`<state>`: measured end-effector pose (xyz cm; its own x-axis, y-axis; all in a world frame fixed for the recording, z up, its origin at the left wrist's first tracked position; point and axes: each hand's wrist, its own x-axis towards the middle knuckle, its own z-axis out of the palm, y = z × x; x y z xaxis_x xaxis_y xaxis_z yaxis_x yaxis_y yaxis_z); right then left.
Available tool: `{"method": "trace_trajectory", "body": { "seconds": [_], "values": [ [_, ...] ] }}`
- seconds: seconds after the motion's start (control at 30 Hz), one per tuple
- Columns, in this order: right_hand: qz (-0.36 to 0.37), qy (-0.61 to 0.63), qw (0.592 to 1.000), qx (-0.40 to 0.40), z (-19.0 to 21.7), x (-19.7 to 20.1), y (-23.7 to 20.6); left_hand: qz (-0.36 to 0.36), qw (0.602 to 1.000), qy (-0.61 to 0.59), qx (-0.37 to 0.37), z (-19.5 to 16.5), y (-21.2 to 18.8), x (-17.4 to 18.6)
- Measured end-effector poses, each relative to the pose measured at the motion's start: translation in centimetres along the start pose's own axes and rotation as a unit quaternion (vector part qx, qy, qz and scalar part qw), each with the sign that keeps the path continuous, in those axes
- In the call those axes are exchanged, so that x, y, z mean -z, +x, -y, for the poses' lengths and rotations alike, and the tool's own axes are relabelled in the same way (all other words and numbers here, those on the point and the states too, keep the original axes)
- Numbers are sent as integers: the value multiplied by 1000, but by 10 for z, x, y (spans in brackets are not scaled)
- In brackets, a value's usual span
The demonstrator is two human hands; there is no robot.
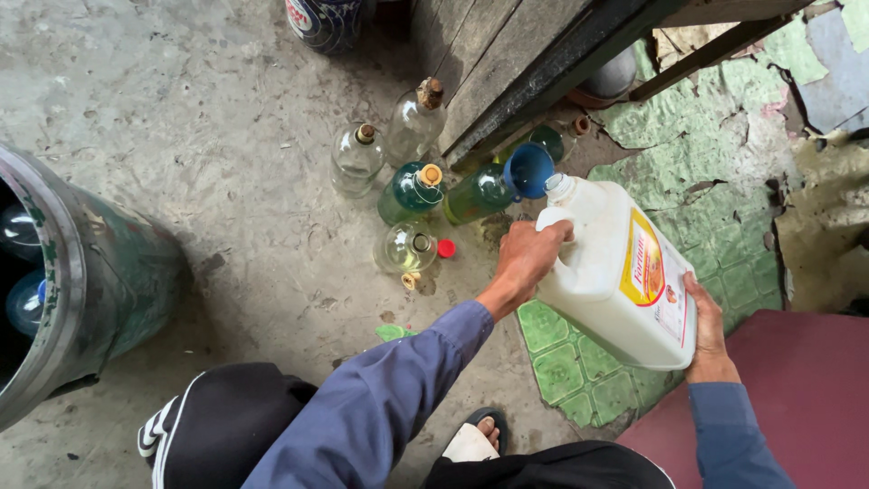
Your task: The person sits on the floor and pours cooking oil from a large white plastic jug through a blue funnel into glass bottles arranged on the ground. They fill one bottle at a time, cap the filled bottles, and reposition the funnel for the next bottle.
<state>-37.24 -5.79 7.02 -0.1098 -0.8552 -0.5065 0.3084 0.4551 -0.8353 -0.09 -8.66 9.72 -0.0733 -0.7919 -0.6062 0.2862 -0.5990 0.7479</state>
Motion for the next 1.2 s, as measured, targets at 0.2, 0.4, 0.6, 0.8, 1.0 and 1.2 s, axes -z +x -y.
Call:
{"method": "trace_trajectory", "body": {
  "seconds": [0.2,0.4,0.6,0.8,1.0,1.2],
  "values": [
    [-15,-19,1000,14,0,3,0,5,1000,0,-5,1,-1,1],
    [7,-4,1000,-7,4,5,3,6,1000,0,-4,1,0,2],
    [-2,-10,1000,-9,7,5,3,4,1000,-1,9,4,2,1],
    [-17,-20,1000,-2,8,0,0,4,1000,-9,0,3,2,1],
    [-5,-19,1000,-3,11,1,-1,0,1000,-1,13,3,3,0],
    [0,-15,1000,-6,11,1,-1,3,1000,-7,14,3,3,0]
  ]
}}
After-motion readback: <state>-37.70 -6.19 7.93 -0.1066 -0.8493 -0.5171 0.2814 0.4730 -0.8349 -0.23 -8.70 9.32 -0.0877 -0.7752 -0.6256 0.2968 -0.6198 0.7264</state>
